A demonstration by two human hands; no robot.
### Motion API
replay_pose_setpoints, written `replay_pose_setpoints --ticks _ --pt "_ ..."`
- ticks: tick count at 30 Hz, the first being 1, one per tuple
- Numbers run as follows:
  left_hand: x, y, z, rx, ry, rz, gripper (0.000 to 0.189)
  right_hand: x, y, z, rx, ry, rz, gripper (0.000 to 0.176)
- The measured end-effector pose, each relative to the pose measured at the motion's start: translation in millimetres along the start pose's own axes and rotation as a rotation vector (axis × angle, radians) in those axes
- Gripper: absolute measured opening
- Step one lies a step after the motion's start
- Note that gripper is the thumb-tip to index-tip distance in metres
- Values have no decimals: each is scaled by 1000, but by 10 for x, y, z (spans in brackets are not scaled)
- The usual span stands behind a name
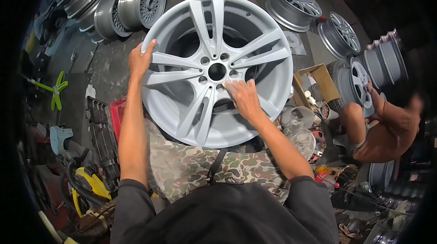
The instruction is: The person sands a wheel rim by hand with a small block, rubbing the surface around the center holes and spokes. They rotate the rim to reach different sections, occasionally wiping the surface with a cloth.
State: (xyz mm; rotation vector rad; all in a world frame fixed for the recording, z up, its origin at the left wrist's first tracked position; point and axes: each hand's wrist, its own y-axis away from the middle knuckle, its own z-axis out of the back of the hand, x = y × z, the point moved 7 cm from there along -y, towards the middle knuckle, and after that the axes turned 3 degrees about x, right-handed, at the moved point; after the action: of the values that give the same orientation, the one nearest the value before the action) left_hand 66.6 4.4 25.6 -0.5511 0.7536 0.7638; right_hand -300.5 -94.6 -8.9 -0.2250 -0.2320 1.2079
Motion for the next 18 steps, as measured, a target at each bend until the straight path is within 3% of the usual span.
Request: replay_pose_setpoints --ticks 7,18 --pt "-8 5 26 2 -38 3 55 -115 289 79 79 -27 -45 52" --pt "33 19 33 -16 -33 22 57 -173 57 16 176 -73 15 44"
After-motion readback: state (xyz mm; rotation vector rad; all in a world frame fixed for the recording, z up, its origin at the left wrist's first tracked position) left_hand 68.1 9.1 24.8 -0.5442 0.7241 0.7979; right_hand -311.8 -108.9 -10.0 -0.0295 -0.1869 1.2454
